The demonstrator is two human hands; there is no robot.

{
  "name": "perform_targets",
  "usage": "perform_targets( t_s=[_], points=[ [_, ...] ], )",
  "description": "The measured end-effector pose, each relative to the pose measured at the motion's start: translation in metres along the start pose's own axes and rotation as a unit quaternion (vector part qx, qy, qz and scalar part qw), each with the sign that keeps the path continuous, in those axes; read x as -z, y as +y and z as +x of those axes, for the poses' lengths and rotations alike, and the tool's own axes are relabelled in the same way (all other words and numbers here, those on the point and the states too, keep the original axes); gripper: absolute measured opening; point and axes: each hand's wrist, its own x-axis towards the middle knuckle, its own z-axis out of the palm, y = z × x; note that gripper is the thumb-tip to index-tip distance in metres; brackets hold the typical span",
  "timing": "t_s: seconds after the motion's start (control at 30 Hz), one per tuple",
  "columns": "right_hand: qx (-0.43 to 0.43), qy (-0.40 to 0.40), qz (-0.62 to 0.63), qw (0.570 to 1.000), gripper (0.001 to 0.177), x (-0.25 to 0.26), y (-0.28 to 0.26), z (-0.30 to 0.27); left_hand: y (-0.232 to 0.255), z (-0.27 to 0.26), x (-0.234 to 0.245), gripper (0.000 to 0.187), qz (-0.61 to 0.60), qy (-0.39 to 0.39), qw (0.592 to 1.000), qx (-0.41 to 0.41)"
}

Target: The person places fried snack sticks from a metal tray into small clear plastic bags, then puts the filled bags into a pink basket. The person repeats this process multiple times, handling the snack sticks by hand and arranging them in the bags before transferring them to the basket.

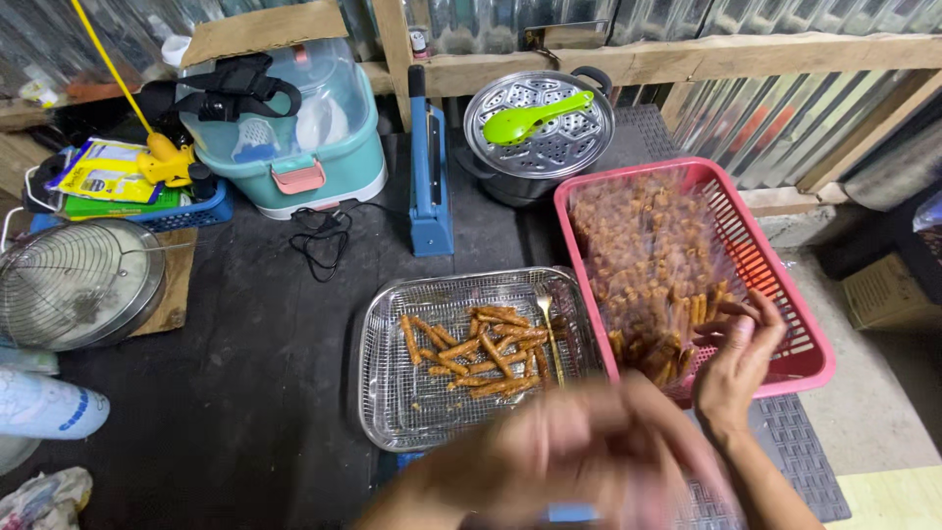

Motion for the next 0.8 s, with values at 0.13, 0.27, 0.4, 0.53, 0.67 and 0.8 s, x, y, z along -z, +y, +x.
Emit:
perform_targets(
  t_s=[0.13,0.27,0.4,0.53,0.67,0.8],
  points=[
    [0.018,0.011,-0.017,1.0,0.038,-0.021,0.001,-0.015,-0.144,0.03,0.047,0.016,0.222,0.209,0.95,0.073],
    [0.09,0.047,-0.122,0.987,0.039,-0.026,0.014,-0.028,-0.278,0.021,0.036,0.025,0.45,0.103,0.885,0.059],
    [0.107,0.038,-0.194,0.974,0.039,-0.026,0.019,-0.03,-0.345,0.013,0.041,0.049,0.65,0.061,0.756,-0.058],
    [0.116,0.043,-0.231,0.965,0.038,-0.027,0.018,-0.029,-0.367,0.008,0.046,0.027,0.67,0.073,0.738,-0.029],
    [0.108,0.038,-0.235,0.965,0.037,-0.032,0.014,-0.03,-0.363,0.011,0.046,0.021,0.632,0.049,0.773,0.019],
    [0.092,0.033,-0.217,0.971,0.038,-0.031,0.013,-0.03,-0.334,0.018,0.037,0.014,0.581,0.102,0.807,0.0]
  ],
)
